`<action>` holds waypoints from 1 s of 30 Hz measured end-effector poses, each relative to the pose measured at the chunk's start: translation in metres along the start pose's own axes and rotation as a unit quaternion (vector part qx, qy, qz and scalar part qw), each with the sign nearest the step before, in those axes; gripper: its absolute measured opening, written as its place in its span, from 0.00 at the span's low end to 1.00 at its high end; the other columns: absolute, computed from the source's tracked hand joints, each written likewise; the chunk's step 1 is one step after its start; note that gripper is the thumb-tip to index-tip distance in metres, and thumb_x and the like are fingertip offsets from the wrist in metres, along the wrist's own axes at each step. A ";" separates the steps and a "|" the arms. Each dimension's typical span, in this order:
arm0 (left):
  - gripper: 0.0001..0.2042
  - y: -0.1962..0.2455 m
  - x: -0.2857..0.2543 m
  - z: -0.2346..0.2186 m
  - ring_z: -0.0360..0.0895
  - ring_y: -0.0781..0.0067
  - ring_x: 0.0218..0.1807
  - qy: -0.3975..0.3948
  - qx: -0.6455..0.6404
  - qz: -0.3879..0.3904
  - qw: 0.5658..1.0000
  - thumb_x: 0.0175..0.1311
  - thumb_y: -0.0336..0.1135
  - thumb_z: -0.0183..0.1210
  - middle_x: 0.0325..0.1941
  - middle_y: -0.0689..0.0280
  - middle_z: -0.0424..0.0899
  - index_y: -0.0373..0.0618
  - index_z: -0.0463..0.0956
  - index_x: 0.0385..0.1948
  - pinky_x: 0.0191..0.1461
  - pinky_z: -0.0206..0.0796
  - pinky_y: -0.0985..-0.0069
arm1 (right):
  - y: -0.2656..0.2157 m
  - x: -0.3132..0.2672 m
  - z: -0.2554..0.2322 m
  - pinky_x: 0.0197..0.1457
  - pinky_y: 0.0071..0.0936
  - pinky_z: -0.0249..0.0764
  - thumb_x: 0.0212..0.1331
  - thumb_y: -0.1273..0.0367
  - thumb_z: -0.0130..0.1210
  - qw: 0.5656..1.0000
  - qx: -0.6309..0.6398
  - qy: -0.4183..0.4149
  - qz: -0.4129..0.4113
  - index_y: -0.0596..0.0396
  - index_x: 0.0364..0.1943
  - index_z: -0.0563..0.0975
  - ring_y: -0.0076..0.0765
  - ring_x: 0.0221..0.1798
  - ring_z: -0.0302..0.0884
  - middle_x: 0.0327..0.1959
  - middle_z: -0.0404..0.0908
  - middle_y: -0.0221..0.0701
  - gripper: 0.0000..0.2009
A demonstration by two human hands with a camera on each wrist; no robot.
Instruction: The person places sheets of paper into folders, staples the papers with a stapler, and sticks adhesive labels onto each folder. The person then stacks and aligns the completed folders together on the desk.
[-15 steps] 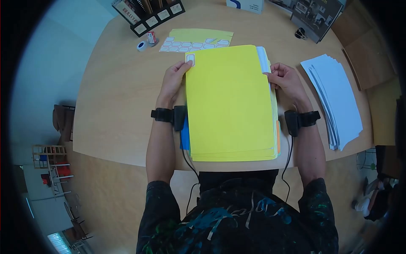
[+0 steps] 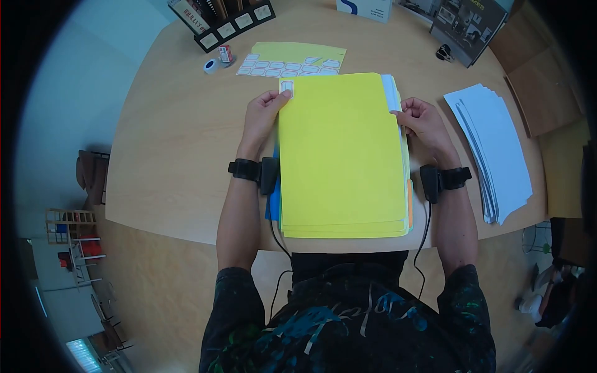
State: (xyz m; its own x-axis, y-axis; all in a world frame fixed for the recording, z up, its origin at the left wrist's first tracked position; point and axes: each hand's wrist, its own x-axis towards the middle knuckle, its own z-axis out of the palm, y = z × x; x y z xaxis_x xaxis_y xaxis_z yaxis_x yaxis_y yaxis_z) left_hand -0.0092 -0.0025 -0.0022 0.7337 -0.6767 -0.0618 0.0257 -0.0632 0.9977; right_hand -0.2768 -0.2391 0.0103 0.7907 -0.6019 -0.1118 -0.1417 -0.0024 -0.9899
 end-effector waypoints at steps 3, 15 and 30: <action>0.15 -0.002 0.001 -0.001 0.79 0.84 0.37 -0.008 -0.009 0.008 1.000 0.69 0.43 0.64 0.36 0.68 0.85 0.38 0.82 0.41 0.44 0.70 0.84 | 0.003 0.002 -0.002 0.28 0.15 0.59 0.59 0.70 0.68 1.000 -0.019 0.001 0.003 0.56 0.37 0.77 0.12 0.24 0.66 0.23 0.76 0.19 0.10; 0.16 0.000 0.001 -0.002 0.81 0.83 0.40 -0.031 -0.024 0.014 0.999 0.71 0.43 0.63 0.40 0.67 0.86 0.37 0.80 0.46 0.47 0.72 0.83 | 0.004 -0.004 0.000 0.37 0.19 0.68 0.57 0.68 0.69 0.996 -0.078 -0.011 -0.030 0.57 0.41 0.78 0.15 0.29 0.74 0.27 0.81 0.23 0.13; 0.15 -0.008 0.012 -0.070 0.85 0.82 0.43 -0.082 -0.232 -0.019 0.969 0.77 0.41 0.55 0.46 0.65 0.86 0.40 0.73 0.54 0.44 0.79 0.83 | -0.040 -0.031 -0.058 0.52 0.25 0.78 0.70 0.65 0.60 0.974 0.115 0.175 -0.086 0.59 0.52 0.78 0.22 0.42 0.83 0.44 0.85 0.29 0.14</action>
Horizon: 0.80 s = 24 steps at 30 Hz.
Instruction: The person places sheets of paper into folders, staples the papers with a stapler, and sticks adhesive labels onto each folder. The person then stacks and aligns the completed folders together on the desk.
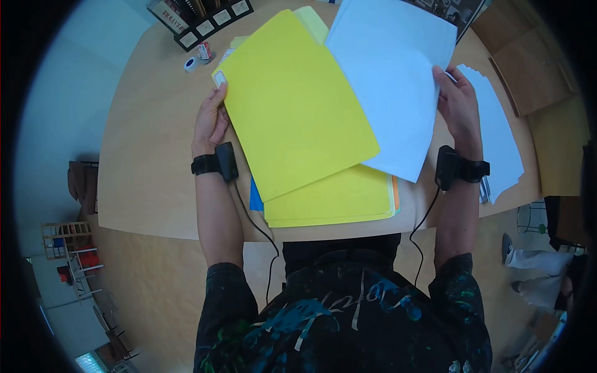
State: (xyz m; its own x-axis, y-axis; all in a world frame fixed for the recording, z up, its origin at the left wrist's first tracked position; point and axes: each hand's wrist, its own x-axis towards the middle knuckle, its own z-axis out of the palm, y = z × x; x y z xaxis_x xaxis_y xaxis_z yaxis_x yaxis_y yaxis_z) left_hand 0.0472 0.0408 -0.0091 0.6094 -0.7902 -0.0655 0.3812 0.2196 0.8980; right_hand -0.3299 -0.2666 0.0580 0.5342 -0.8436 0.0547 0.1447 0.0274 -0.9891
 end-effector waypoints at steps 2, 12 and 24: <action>0.15 0.006 -0.005 -0.002 0.87 0.76 0.44 0.021 -0.043 0.021 0.999 0.77 0.41 0.54 0.49 0.63 0.86 0.41 0.72 0.56 0.46 0.82 0.80 | -0.013 -0.008 -0.008 0.51 0.24 0.78 0.69 0.65 0.60 1.000 0.002 0.029 0.000 0.58 0.51 0.77 0.22 0.43 0.83 0.44 0.85 0.29 0.14; 0.19 0.000 -0.001 -0.032 0.82 0.68 0.59 -0.007 -0.133 0.024 0.991 0.79 0.39 0.51 0.60 0.57 0.82 0.38 0.68 0.64 0.62 0.78 0.71 | -0.014 -0.007 -0.084 0.46 0.20 0.75 0.70 0.61 0.60 0.994 -0.060 0.089 -0.021 0.56 0.53 0.78 0.16 0.40 0.81 0.40 0.85 0.24 0.16; 0.20 -0.001 -0.001 -0.031 0.80 0.68 0.61 -0.012 -0.148 0.022 0.989 0.79 0.40 0.50 0.62 0.57 0.81 0.38 0.67 0.66 0.64 0.75 0.71 | -0.013 0.090 -0.281 0.52 0.26 0.74 0.71 0.65 0.54 0.901 -0.427 0.074 -0.010 0.63 0.58 0.77 0.28 0.47 0.81 0.47 0.85 0.35 0.18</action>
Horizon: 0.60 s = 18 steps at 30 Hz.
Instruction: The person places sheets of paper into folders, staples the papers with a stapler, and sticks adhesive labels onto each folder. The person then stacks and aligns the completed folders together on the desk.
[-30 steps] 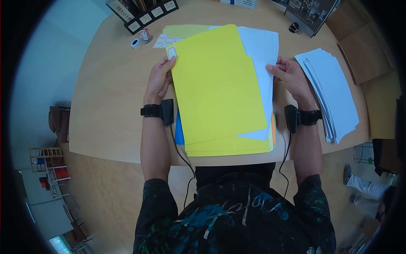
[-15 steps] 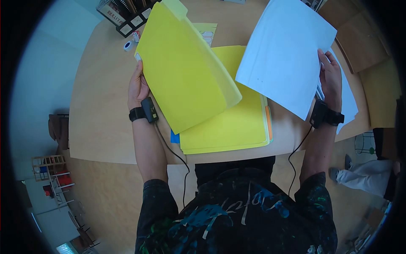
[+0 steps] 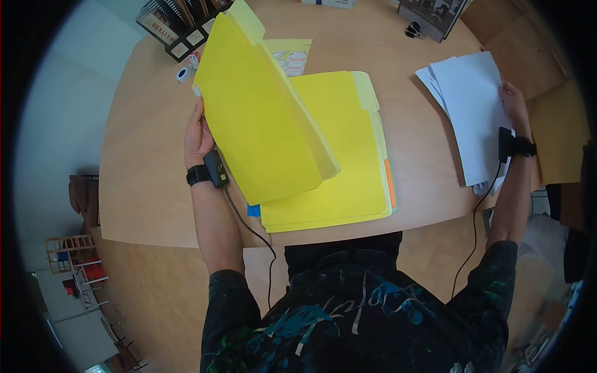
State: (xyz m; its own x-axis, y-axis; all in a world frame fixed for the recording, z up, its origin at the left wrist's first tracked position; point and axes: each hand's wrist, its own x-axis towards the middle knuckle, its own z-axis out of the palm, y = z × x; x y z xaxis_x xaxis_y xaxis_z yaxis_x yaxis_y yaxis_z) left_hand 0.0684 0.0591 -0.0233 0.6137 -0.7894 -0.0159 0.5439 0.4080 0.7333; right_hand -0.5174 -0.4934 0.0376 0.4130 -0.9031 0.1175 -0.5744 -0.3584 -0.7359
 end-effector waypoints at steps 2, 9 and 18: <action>0.21 -0.001 -0.001 0.001 0.80 0.68 0.62 0.004 -0.005 -0.001 1.000 0.79 0.40 0.50 0.64 0.57 0.80 0.39 0.66 0.67 0.65 0.75 0.71 | 0.002 0.001 0.013 0.55 0.31 0.76 0.67 0.64 0.57 0.987 -0.158 0.023 0.008 0.63 0.60 0.76 0.37 0.51 0.84 0.51 0.86 0.42 0.22; 0.17 0.000 -0.003 0.022 0.84 0.72 0.53 0.020 0.075 -0.008 0.997 0.78 0.39 0.53 0.55 0.59 0.84 0.36 0.72 0.59 0.57 0.79 0.75 | -0.090 -0.058 0.069 0.61 0.36 0.75 0.65 0.63 0.60 0.948 -0.269 0.146 -0.084 0.59 0.62 0.76 0.45 0.55 0.84 0.53 0.85 0.46 0.24; 0.14 -0.007 -0.004 0.050 0.84 0.81 0.35 0.063 0.362 -0.082 0.926 0.73 0.41 0.60 0.39 0.65 0.86 0.37 0.78 0.45 0.39 0.77 0.82 | -0.227 -0.155 0.212 0.57 0.29 0.73 0.63 0.60 0.63 0.936 0.185 -0.272 -0.121 0.71 0.50 0.78 0.34 0.47 0.80 0.43 0.84 0.40 0.23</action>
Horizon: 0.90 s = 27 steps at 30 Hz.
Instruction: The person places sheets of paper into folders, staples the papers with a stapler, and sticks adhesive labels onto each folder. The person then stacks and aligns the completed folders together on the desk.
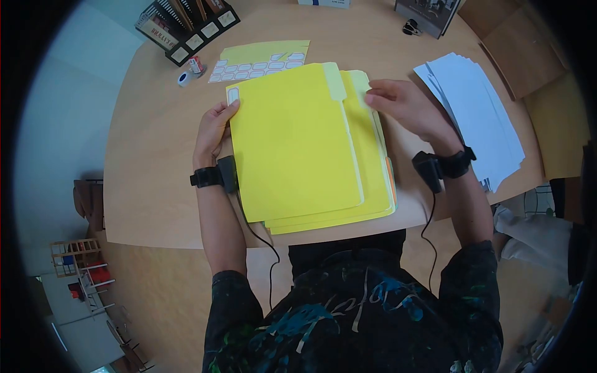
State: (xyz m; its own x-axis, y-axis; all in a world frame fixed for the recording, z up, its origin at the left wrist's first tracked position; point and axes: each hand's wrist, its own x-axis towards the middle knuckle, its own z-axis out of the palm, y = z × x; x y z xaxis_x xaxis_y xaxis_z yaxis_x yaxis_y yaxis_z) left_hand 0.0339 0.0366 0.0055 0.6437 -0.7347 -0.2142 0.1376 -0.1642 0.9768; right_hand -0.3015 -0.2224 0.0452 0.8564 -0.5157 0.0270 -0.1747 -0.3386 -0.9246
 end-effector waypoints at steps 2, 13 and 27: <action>0.15 0.004 -0.006 0.012 0.83 0.81 0.37 -0.003 0.025 -0.006 1.000 0.73 0.41 0.60 0.39 0.66 0.86 0.36 0.78 0.47 0.42 0.77 0.82 | -0.016 0.004 0.011 0.61 0.30 0.73 0.62 0.58 0.65 0.997 -0.065 -0.011 0.049 0.76 0.57 0.72 0.39 0.54 0.79 0.51 0.81 0.47 0.31; 0.16 0.003 -0.007 0.026 0.79 0.86 0.33 0.008 0.061 -0.021 0.998 0.73 0.45 0.60 0.36 0.69 0.84 0.39 0.78 0.42 0.37 0.72 0.86 | -0.035 -0.008 0.031 0.50 0.22 0.73 0.64 0.71 0.61 0.961 0.245 -0.077 0.098 0.66 0.65 0.73 0.24 0.43 0.80 0.45 0.86 0.33 0.25; 0.21 -0.014 -0.015 -0.005 0.82 0.71 0.57 -0.107 -0.219 0.047 0.969 0.71 0.40 0.62 0.55 0.60 0.84 0.36 0.73 0.57 0.62 0.76 0.73 | -0.086 -0.045 0.078 0.62 0.28 0.72 0.73 0.75 0.44 0.960 0.034 -0.165 -0.224 0.54 0.77 0.56 0.36 0.56 0.80 0.60 0.79 0.42 0.29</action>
State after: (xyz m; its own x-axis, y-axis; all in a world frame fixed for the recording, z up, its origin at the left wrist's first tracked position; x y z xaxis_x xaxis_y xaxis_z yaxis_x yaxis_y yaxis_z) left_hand 0.0259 0.0528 -0.0051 0.5046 -0.8602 -0.0735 0.4220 0.1714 0.8903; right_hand -0.2869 -0.1085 0.0941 0.9476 -0.0484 0.3159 0.2696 -0.4098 -0.8714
